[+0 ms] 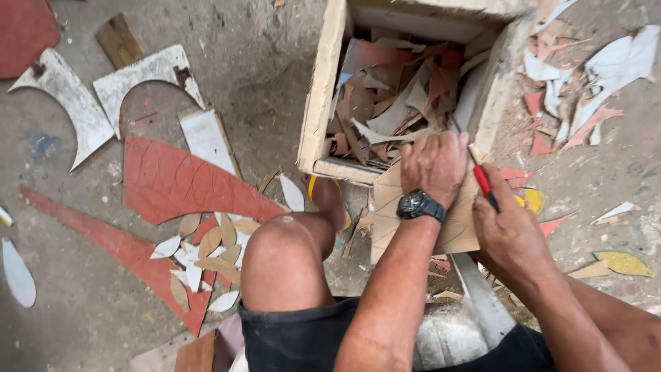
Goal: A person uses a small hand saw to cut a shaped piece out of a thin wood panel.
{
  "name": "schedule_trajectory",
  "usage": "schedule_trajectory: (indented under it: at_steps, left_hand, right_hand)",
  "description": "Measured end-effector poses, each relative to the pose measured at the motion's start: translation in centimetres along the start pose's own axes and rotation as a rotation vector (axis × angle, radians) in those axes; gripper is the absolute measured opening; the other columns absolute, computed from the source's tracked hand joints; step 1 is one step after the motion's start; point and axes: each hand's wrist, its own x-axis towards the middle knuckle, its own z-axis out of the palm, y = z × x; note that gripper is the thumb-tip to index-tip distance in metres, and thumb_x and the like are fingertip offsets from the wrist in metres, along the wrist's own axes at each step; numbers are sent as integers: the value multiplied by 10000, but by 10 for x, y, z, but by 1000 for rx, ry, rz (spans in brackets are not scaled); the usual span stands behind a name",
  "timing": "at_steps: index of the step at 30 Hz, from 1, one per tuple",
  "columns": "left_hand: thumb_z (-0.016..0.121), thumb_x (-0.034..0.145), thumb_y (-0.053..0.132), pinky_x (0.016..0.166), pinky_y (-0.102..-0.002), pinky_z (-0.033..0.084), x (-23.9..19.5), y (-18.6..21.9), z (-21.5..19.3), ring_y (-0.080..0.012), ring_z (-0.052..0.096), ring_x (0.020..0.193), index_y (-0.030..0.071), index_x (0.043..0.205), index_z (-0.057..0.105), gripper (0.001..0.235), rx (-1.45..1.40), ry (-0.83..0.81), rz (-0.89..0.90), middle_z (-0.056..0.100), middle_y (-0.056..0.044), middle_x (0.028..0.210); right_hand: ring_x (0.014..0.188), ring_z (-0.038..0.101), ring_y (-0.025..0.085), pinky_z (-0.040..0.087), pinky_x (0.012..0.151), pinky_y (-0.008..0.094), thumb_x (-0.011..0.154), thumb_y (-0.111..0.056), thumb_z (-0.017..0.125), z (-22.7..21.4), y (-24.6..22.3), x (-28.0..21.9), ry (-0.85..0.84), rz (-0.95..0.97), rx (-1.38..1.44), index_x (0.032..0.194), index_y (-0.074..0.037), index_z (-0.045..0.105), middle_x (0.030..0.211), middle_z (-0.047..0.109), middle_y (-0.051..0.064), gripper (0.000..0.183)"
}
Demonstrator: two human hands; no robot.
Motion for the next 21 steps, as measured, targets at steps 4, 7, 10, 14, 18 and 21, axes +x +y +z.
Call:
schedule_trajectory:
  at_steps: [4, 7, 10, 14, 18, 21]
  left_hand:
    - [407, 1066, 337, 741, -480, 461, -5, -5, 5, -298, 636, 705, 94, 821, 650, 422, -7, 183, 71, 712, -100, 754]
    - [269, 1068, 406, 773, -463, 421, -9, -8, 6, -266, 566, 723, 134, 871, 550, 437, -110, -9, 38, 671, -62, 756]
    - [330, 1077, 324, 681, -377, 388, -10, -21, 12, -187, 467, 686, 180, 990, 511, 247, -137, 182, 119, 530, 22, 751]
    - [365, 1044, 378, 911, -484, 480, -21, -38, -12, -250, 605, 967, 140, 1042, 564, 310, 41, 252, 173, 650, -77, 994]
    - [336, 1034, 560, 760, -451, 486, -25, -60, 0, -239, 582, 822, 150, 930, 620, 510, 124, 84, 81, 627, -58, 894]
    - [150, 1009, 608, 806, -444, 474, -16, -46, -23, -245, 616, 846, 129, 961, 661, 702, 14, -115, 101, 689, -60, 909]
  right_hand:
    - [538, 516, 313, 509, 494, 490, 1095, -298, 342, 5, 16, -35, 28, 47, 88, 1731, -338, 173, 899, 686, 281, 660]
    - [1242, 567, 460, 407, 1002, 492, 972, -313, 451, 15, 67, -45, 273, -223, 126, 1631, -200, 355, 1467, 563, 223, 676]
    - [650, 663, 327, 544, 662, 448, 1039, -250, 496, 15, 70, -63, 298, -27, 301, 1702, -236, 367, 885, 688, 228, 675]
    - [990, 563, 382, 467, 904, 469, 981, -276, 506, 29, 105, -52, 372, -121, 256, 1676, -227, 340, 1184, 560, 193, 716]
    - [1066, 654, 485, 491, 946, 534, 987, -334, 537, 39, 111, -36, 459, -135, 149, 1698, -287, 291, 1318, 668, 213, 755]
    - [792, 615, 342, 543, 702, 528, 1054, -290, 496, 30, 101, -32, 478, -261, 110, 1717, -232, 237, 966, 627, 168, 714]
